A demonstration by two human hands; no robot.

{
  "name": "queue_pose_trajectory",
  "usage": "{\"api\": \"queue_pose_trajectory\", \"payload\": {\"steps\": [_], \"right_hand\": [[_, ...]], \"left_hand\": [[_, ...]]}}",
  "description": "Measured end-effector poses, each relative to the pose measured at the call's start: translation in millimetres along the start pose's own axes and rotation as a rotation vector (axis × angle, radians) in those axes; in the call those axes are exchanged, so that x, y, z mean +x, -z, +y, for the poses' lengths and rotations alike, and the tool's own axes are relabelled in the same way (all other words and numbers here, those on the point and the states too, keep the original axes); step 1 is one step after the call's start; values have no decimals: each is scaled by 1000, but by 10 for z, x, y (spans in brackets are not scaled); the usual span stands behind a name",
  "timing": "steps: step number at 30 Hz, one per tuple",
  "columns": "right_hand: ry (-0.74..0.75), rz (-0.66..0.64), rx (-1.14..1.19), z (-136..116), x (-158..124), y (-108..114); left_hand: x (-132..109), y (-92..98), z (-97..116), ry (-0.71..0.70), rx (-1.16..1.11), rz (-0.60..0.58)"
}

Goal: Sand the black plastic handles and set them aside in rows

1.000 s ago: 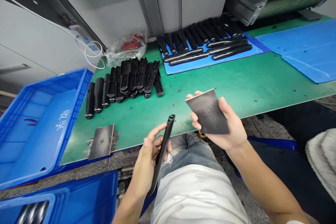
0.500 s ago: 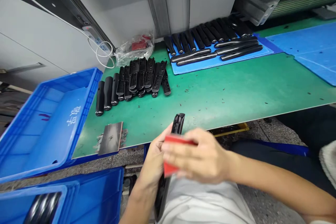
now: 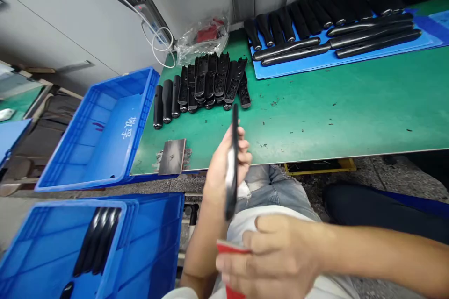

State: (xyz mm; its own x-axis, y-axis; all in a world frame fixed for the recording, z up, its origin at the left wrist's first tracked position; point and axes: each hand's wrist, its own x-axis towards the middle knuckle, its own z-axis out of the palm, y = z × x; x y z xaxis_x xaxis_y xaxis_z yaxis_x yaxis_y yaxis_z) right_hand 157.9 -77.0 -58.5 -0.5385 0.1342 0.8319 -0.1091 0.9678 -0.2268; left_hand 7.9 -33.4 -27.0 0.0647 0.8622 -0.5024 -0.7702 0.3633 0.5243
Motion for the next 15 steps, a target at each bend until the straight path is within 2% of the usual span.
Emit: {"api": "queue_pose_trajectory", "payload": {"steps": [1,2,3,5,6,7,8,10,12,15], "right_hand": [[8,-2,77,-50,-43,-40],[-65,30,153,-87,-89,-58],[-216,107,233,-110,-131,-59],[-623,377,430,-125,-172,-34],[-812,519,559,-126,-161,-23],[-944,646,707,-127,-128,-20],[-1014,744,862,-130,-74,-26],[-1016,863,1127,-142,77,-58],[-985,931,1251,-157,243,-91],[-1013,991,1227,-159,424,-102]], "left_hand": [[39,-7,72,-63,-97,19],[62,-14,145,-137,-171,39],[66,-26,211,-219,-219,52],[30,-67,304,-356,-242,43],[-2,-99,323,-375,-259,27],[-36,-136,324,-366,-297,12],[-66,-177,309,-347,-350,10],[-102,-257,238,-295,-456,61],[-98,-311,136,-237,-448,133],[-47,-301,-7,-222,-153,183]]}}
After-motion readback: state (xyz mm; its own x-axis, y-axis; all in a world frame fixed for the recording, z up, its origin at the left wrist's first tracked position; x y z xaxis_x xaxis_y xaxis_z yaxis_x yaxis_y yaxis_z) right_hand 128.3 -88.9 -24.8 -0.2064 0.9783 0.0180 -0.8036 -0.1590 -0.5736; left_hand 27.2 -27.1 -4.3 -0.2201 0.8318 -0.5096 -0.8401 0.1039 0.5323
